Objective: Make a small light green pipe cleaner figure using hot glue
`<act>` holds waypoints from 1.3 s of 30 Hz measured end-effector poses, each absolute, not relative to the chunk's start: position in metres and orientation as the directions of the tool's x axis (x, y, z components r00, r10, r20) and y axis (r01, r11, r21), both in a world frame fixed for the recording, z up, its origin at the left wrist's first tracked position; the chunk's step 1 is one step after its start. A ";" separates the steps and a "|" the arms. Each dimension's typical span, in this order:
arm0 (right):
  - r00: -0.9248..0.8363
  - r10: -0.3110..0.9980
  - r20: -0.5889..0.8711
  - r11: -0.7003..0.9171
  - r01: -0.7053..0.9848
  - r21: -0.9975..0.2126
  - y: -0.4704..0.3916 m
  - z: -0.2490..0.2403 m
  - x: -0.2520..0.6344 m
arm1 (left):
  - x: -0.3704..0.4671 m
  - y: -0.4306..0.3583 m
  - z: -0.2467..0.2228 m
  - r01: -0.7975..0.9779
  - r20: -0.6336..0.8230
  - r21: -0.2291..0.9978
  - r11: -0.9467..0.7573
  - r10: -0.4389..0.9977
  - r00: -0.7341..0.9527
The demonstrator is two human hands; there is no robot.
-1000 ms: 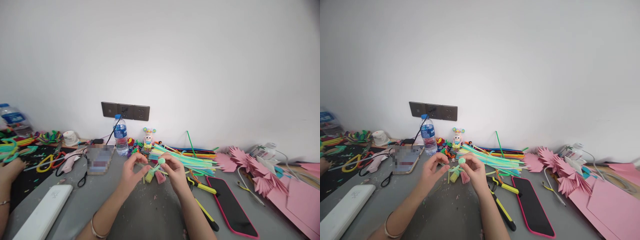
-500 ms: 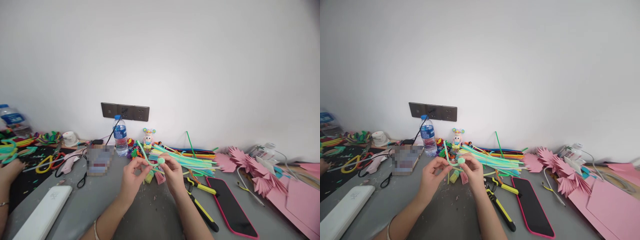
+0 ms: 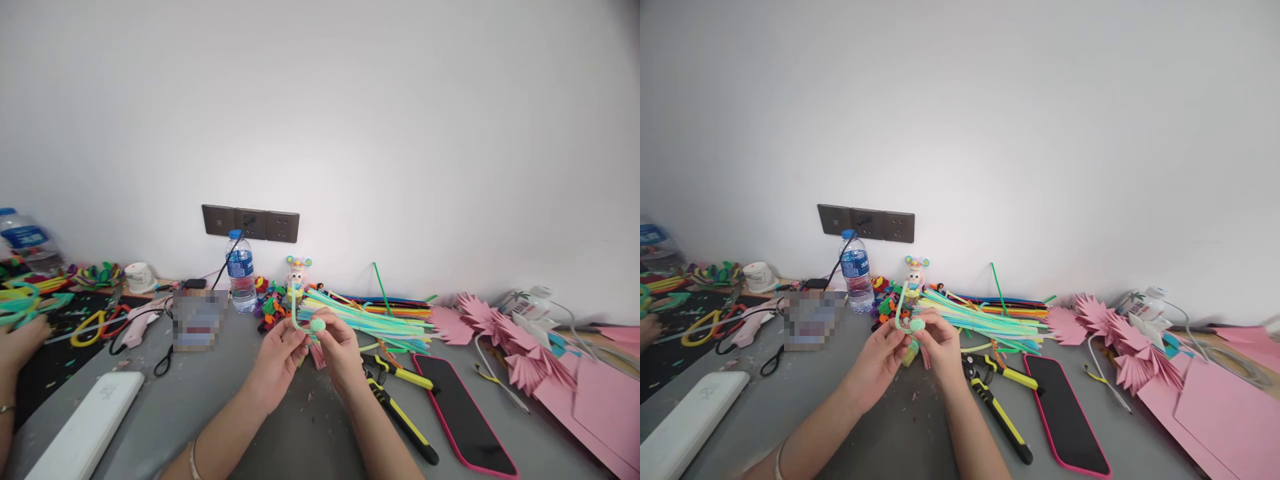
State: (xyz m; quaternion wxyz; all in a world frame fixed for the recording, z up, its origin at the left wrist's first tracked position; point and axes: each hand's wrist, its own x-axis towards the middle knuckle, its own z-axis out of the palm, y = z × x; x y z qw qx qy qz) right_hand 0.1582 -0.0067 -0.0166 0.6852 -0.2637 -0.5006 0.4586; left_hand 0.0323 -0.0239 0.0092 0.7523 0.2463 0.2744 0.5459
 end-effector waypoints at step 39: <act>-0.237 0.883 0.405 0.360 -0.210 -0.909 -0.014 -0.002 0.173 | 0.012 -0.012 0.008 -0.503 -0.054 0.777 0.379 0.836 0.547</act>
